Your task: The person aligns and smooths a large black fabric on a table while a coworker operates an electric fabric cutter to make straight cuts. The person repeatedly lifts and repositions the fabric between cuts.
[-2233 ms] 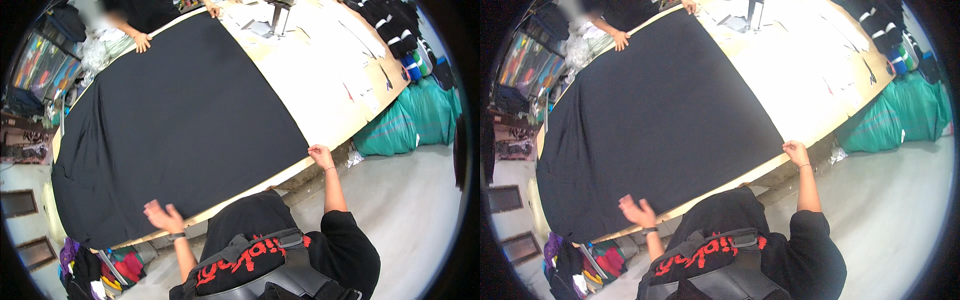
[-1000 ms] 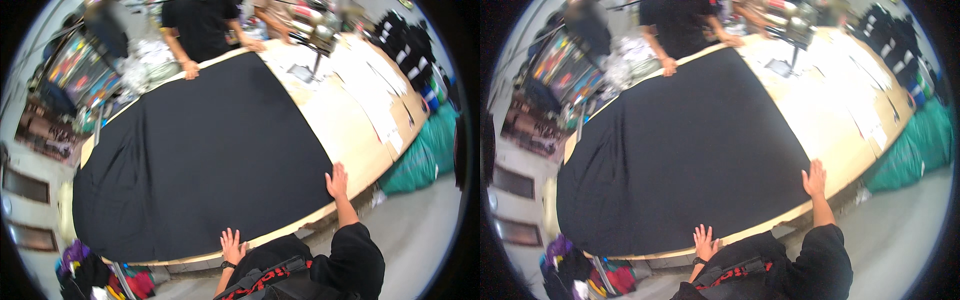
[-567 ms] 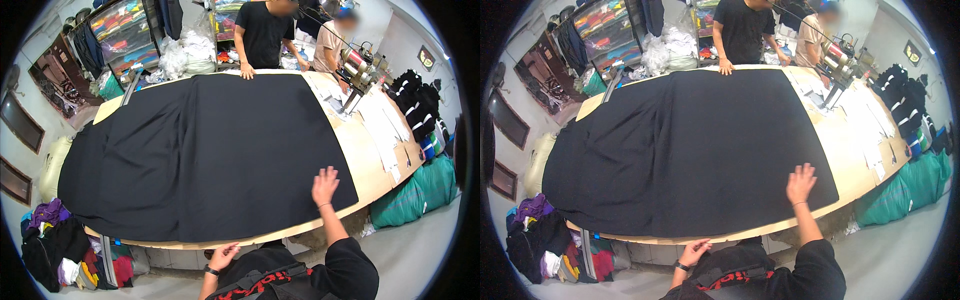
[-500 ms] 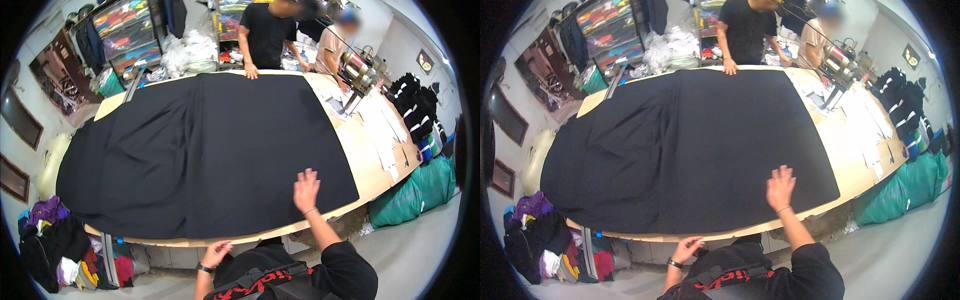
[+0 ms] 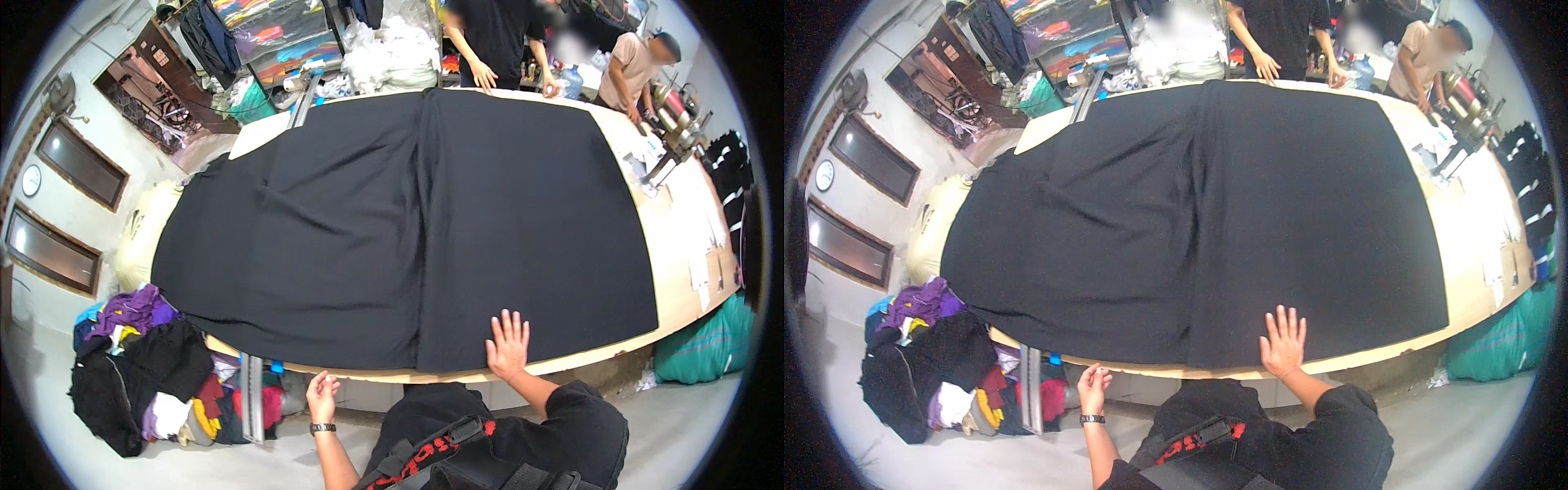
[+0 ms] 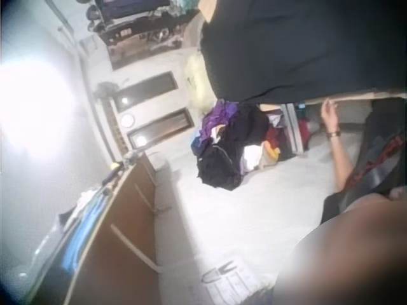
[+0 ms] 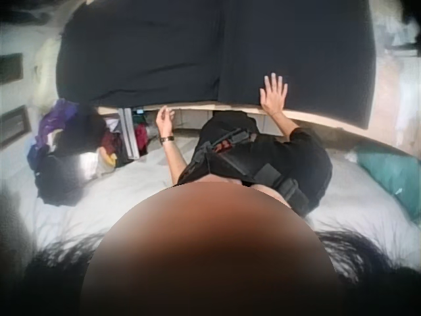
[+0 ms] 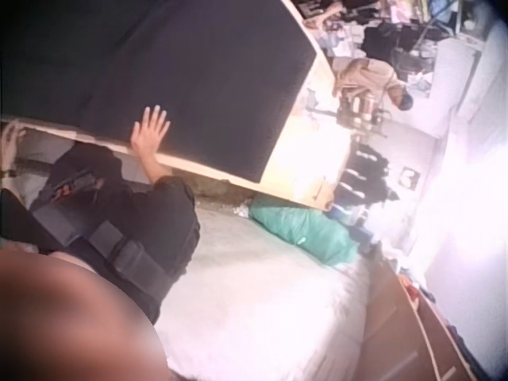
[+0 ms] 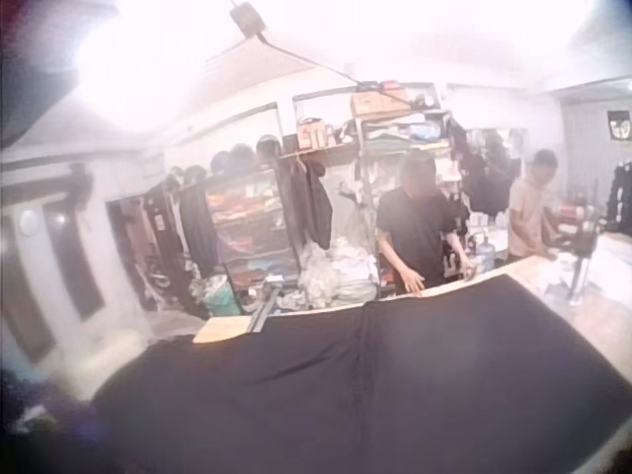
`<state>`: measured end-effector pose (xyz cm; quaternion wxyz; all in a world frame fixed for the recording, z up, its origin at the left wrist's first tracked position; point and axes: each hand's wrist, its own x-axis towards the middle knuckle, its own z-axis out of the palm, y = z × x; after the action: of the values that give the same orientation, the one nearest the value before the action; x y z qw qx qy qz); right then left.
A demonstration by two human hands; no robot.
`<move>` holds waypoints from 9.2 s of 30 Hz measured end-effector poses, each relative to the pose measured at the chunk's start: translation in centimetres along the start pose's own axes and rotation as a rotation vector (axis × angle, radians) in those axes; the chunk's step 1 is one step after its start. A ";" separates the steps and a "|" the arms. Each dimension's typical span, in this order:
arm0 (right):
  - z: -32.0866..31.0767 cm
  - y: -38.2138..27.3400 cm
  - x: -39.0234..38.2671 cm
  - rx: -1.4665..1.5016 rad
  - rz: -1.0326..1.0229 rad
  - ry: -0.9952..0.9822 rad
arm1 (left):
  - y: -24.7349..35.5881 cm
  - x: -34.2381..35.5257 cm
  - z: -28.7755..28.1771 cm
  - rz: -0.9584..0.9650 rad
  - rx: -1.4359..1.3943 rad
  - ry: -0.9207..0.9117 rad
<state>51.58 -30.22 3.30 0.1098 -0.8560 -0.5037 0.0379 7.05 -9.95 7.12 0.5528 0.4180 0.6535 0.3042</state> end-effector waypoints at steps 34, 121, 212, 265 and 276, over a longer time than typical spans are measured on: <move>5.2 -12.0 2.0 -0.024 1.040 0.183 | 1.7 35.5 -27.6 -0.251 0.376 0.032; 6.7 -11.7 0.2 -0.137 0.893 0.295 | 0.5 43.2 -31.8 -0.456 -0.314 0.558; 3.0 -20.1 -1.6 1.448 1.527 0.168 | 10.4 12.6 -1.5 0.720 0.304 -0.337; 7.2 -49.1 16.0 0.338 -0.549 0.071 | 3.4 26.7 -24.2 0.479 0.811 0.211; 12.5 -54.7 13.0 0.058 -0.791 -0.071 | -2.0 21.4 -32.0 -0.175 0.604 -0.524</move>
<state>9.02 8.59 4.12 0.1224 -0.5906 -0.7968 0.0366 -25.43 10.09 1.91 0.5770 0.5676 0.5835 -0.0663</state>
